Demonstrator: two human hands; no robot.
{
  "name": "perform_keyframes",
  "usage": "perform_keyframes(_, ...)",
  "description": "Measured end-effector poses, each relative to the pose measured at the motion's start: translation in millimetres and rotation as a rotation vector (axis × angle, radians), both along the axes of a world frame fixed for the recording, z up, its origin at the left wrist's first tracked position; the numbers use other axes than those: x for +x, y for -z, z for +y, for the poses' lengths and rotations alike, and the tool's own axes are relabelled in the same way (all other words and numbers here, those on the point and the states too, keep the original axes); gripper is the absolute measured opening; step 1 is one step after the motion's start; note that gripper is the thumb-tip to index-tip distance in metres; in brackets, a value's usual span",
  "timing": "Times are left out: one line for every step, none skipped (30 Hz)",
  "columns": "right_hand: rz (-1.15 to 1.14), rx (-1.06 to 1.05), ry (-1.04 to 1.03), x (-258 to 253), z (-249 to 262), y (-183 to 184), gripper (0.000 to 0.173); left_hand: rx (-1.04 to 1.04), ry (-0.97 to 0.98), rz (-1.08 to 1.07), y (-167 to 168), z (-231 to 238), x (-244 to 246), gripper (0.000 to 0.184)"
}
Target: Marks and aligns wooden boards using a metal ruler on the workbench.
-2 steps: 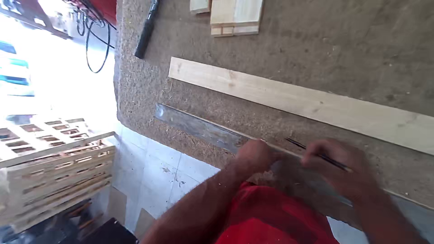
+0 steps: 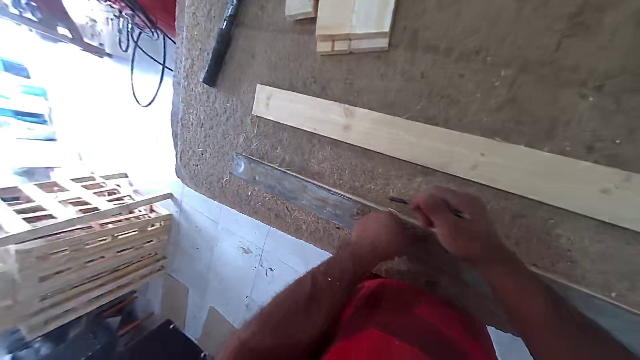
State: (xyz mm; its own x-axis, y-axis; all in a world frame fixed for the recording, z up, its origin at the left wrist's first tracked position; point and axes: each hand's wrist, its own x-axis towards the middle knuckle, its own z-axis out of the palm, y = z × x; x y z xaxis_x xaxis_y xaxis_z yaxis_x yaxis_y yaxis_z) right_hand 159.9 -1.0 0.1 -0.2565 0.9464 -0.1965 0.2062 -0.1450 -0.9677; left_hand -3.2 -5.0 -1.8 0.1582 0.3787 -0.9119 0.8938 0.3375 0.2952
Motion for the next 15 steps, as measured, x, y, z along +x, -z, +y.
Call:
perform_keyframes(0.011,0.001,-0.048,-24.7,19.1,9.1,0.043,0.019,0.014,0.012,-2.6,-0.1,-0.8,0.047)
perform_keyframes(0.032,-0.015,-0.101,-50.1,37.2,16.9,0.042,0.035,0.027,0.027,-5.4,-0.3,-1.0,0.041)
perform_keyframes(0.058,-0.042,-0.155,-75.5,54.0,23.8,0.039,0.056,0.053,0.037,-6.5,-1.1,-1.0,0.038)
perform_keyframes(0.073,-0.065,-0.216,-100.0,69.6,29.9,0.034,0.074,0.065,0.037,-8.2,-1.4,-1.0,0.036)
perform_keyframes(0.091,-0.095,-0.268,-123.9,83.5,35.0,0.031,0.072,0.080,0.029,-11.3,0.5,-1.1,0.034)
perform_keyframes(0.107,-0.132,-0.310,-146.1,95.7,38.4,0.028,0.054,0.092,0.034,-13.9,3.2,-1.1,0.035)
perform_keyframes(0.120,-0.161,-0.338,-166.5,105.8,40.5,0.025,0.026,0.102,0.041,-17.0,6.2,-1.1,0.036)
perform_keyframes(0.133,-0.173,-0.349,-185.5,113.3,41.7,0.023,-0.014,0.113,0.047,-19.1,8.3,-1.5,0.038)
perform_keyframes(0.137,-0.171,-0.347,-203.0,119.5,42.0,0.022,-0.024,0.114,0.038,-14.7,6.5,-3.7,0.039)
perform_keyframes(0.139,-0.166,-0.336,-219.0,125.1,42.5,0.021,0.002,0.108,-0.003,-5.4,0.4,-7.8,0.041)
perform_keyframes(0.144,-0.158,-0.331,-233.9,130.0,44.3,0.021,0.047,0.126,-0.061,0.7,-5.1,-12.0,0.042)
perform_keyframes(0.150,-0.148,-0.329,-247.7,134.2,46.7,0.021,0.098,0.135,-0.119,2.3,-8.8,-16.1,0.041)
perform_keyframes(0.159,-0.136,-0.325,-260.9,138.0,49.4,0.020,0.139,0.131,-0.164,1.8,-11.0,-19.7,0.042)
perform_keyframes(0.166,-0.125,-0.324,-273.2,142.1,51.8,0.020,0.159,0.121,-0.182,0.4,-11.8,-22.3,0.043)
perform_keyframes(0.175,-0.117,-0.330,-284.0,146.3,53.6,0.020,0.156,0.106,-0.187,-1.2,-12.2,-24.4,0.044)
